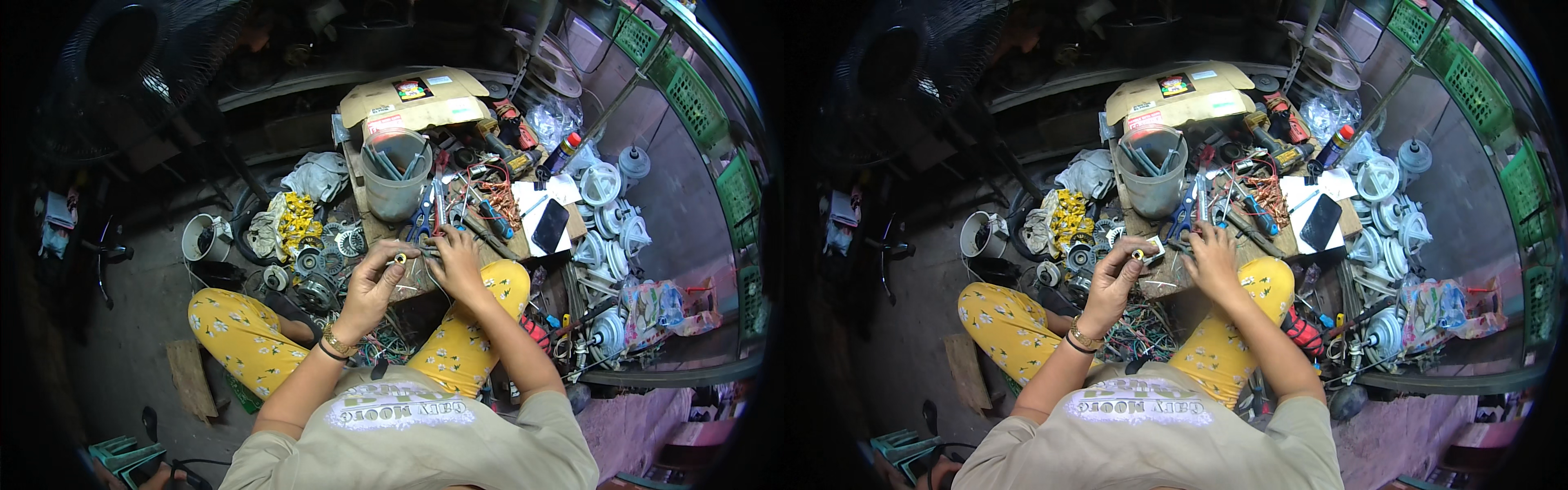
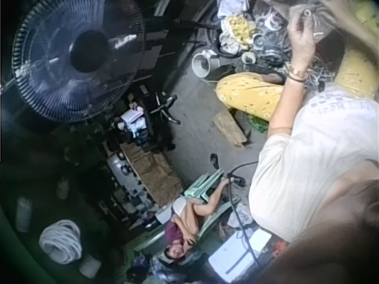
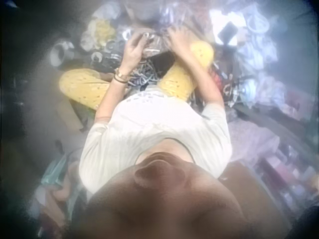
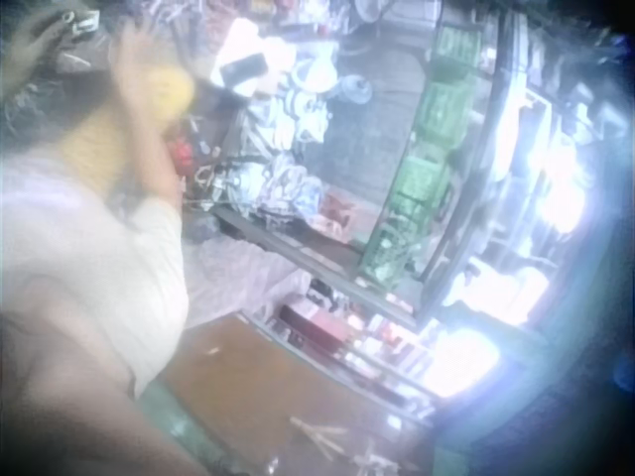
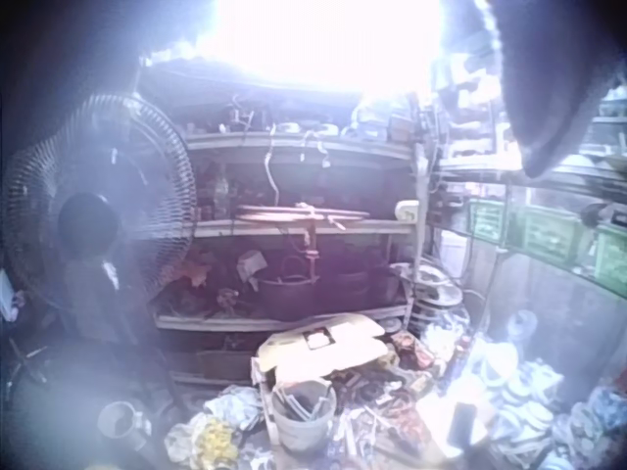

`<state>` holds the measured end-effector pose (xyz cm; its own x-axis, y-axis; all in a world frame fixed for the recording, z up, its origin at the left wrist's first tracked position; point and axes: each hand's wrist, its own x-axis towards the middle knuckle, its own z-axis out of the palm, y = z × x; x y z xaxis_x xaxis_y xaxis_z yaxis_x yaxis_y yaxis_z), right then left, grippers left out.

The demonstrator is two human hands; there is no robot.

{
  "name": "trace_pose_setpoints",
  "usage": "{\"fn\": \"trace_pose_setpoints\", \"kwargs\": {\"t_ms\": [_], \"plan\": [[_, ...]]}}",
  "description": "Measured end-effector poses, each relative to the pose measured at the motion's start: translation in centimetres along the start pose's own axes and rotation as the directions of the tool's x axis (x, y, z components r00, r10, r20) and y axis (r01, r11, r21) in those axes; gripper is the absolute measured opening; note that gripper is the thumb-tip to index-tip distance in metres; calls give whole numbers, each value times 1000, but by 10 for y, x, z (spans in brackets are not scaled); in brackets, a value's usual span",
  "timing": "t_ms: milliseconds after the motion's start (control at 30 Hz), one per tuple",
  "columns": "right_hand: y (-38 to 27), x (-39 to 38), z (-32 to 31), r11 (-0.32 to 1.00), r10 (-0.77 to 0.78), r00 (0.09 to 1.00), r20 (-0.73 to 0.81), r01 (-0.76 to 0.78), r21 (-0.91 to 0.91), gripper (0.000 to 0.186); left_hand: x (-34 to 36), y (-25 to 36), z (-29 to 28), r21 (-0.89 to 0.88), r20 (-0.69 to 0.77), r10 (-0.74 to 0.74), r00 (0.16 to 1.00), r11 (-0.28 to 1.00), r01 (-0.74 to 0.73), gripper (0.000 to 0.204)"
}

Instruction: The person handles a small electrical component by hand, stripping and twisting thin wires to connect them.

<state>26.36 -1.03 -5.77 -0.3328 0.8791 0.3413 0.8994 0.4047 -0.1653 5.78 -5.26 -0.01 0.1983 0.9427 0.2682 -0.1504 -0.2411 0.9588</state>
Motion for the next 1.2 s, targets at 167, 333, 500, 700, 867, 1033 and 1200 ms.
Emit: {"fn": "trace_pose_setpoints", "kwargs": {"t_ms": [167, 333, 500, 700, 867, 1033, 1200], "plan": [[-59, -5, -34, -332, 94, 955, 281, -236, 913, 36, 3, -5, 3, 70, -73, 71, 995, 995, -65, 31], [-61, -10, -44, -589, -29, 932, 360, -307, 747, 43, 3, 0, 7, 80, -72, 100, 992, 992, -94, 32], [-68, -2, -58, -567, 63, 918, 392, -290, 771, 32, 1, 0, 4, 136, -79, 124, 989, 984, -113, 32], [-72, -1, -64, -509, 80, 902, 424, -329, 795, 15, -1, 8, 8, 175, -188, 169, 967, 975, -137, 32], [-76, -2, -69, -623, 64, 882, 468, -331, 709, 16, 2, 10, 6, 226, -147, 214, 966, 958, -178, 30], [-76, -3, -72, -618, 47, 883, 467, -341, 708, 15, 1, 12, 7, 234, -163, 216, 963, 956, -175, 26], [-74, -6, -75, -584, 39, 884, 467, -359, 728, 15, 1, 12, 9, 181, -161, 182, 970, 972, -152, 25]]}}
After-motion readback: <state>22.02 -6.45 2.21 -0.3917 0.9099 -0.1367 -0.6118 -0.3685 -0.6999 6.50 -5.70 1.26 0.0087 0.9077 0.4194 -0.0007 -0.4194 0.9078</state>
